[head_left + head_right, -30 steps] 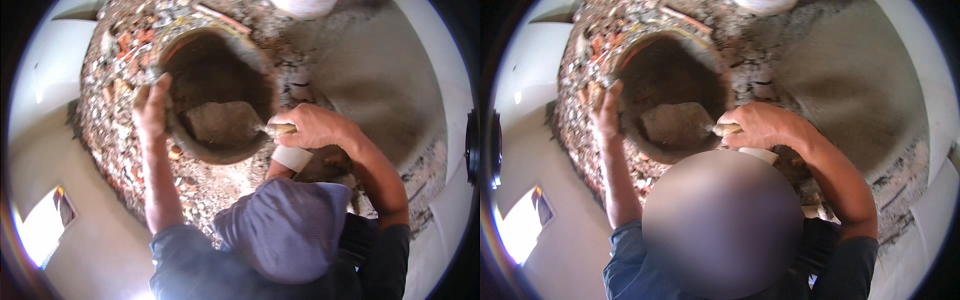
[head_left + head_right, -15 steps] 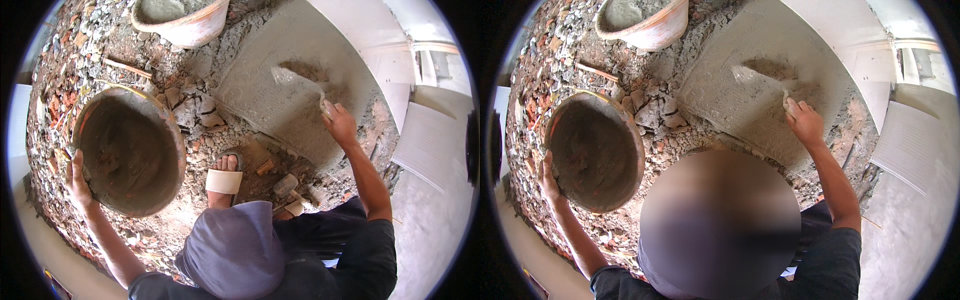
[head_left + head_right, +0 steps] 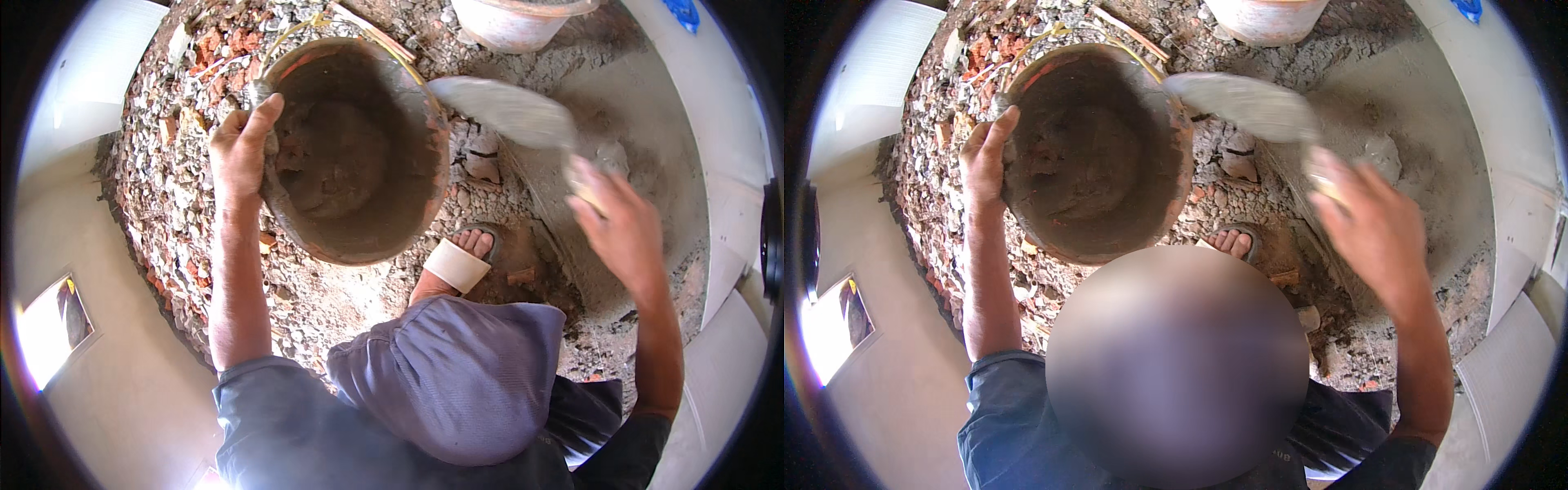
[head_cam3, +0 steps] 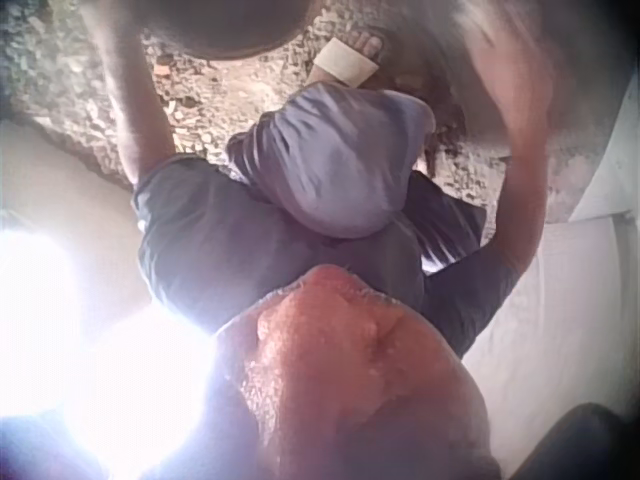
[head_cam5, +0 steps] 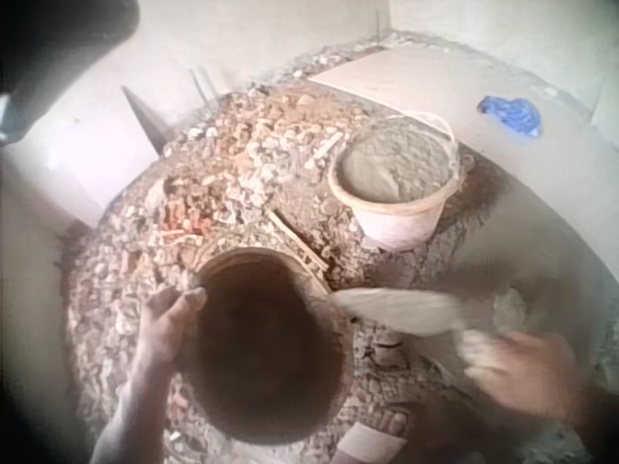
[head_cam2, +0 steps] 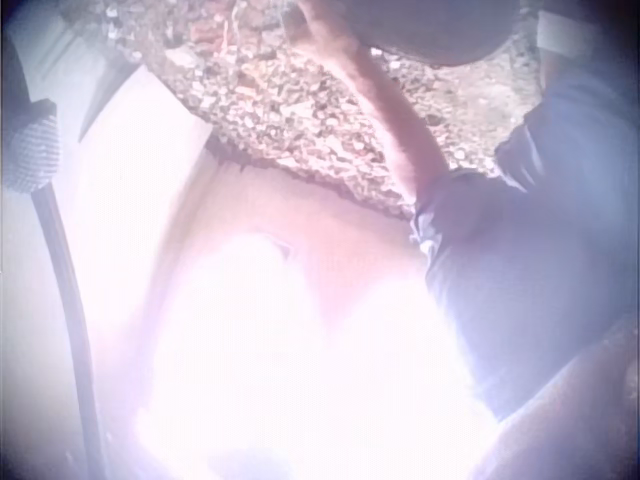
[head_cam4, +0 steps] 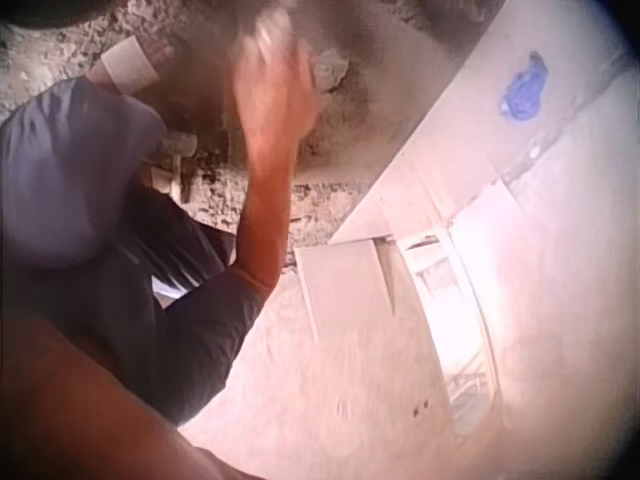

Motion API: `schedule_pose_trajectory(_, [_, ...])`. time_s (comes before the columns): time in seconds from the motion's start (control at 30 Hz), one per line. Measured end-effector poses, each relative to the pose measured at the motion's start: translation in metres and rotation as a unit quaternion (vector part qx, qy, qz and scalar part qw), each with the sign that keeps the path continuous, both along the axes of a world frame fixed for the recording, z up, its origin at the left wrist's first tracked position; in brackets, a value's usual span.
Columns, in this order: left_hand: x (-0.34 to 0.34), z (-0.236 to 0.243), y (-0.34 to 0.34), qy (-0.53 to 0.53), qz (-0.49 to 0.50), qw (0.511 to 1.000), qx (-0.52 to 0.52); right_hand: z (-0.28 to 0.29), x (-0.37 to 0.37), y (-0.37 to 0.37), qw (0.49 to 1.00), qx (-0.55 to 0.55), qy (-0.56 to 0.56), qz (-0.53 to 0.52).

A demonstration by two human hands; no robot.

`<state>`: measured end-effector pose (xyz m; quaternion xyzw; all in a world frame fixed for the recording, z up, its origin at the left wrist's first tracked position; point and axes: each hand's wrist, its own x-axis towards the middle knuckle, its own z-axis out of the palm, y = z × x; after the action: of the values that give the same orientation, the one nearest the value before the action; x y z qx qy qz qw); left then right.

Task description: The person spreads cement on the floor using a trowel, then places a large ceramic tile onto the cement and taps it with a rubber mallet to level it. The person repeats the process of spreading cement and setting tiles across the floor area.

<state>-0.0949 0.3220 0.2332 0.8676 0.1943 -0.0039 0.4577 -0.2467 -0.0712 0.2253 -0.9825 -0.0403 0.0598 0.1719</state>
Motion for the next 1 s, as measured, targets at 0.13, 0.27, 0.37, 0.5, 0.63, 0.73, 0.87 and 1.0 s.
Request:
schedule_pose_trajectory(0.13, [-0.001,0.005,-0.009,-0.012,-0.018,0.999,0.041,-0.018,0.078,0.102,0.982,-0.091,0.015,0.166])
schedule_pose_trajectory(0.27, [-0.002,0.006,-0.005,0.005,-0.028,1.000,0.012,-0.050,0.103,0.169,0.974,-0.134,0.003,0.180])
schedule_pose_trajectory(0.37, [-0.001,0.006,0.001,0.014,-0.032,0.999,-0.001,-0.058,0.093,0.182,0.970,-0.114,0.016,0.212])
schedule_pose_trajectory(0.5, [0.001,0.005,0.006,0.001,-0.034,0.999,-0.034,-0.052,0.075,0.184,0.966,-0.065,0.032,0.248])
schedule_pose_trajectory(0.63, [0.001,0.006,0.003,0.002,-0.031,0.998,-0.050,-0.041,0.066,0.181,0.966,-0.032,0.034,0.255])
schedule_pose_trajectory(0.73, [-0.001,0.005,0.000,-0.002,-0.021,0.998,-0.067,-0.034,0.066,0.177,0.957,0.014,0.070,0.281])
schedule_pose_trajectory(0.87, [-0.007,0.000,0.006,-0.005,-0.010,1.000,-0.005,-0.028,0.078,0.160,0.920,0.128,0.234,0.287])
schedule_pose_trajectory(1.0, [-0.005,-0.008,0.034,0.000,-0.063,0.997,0.041,-0.031,0.082,0.125,0.861,0.255,0.366,0.245])
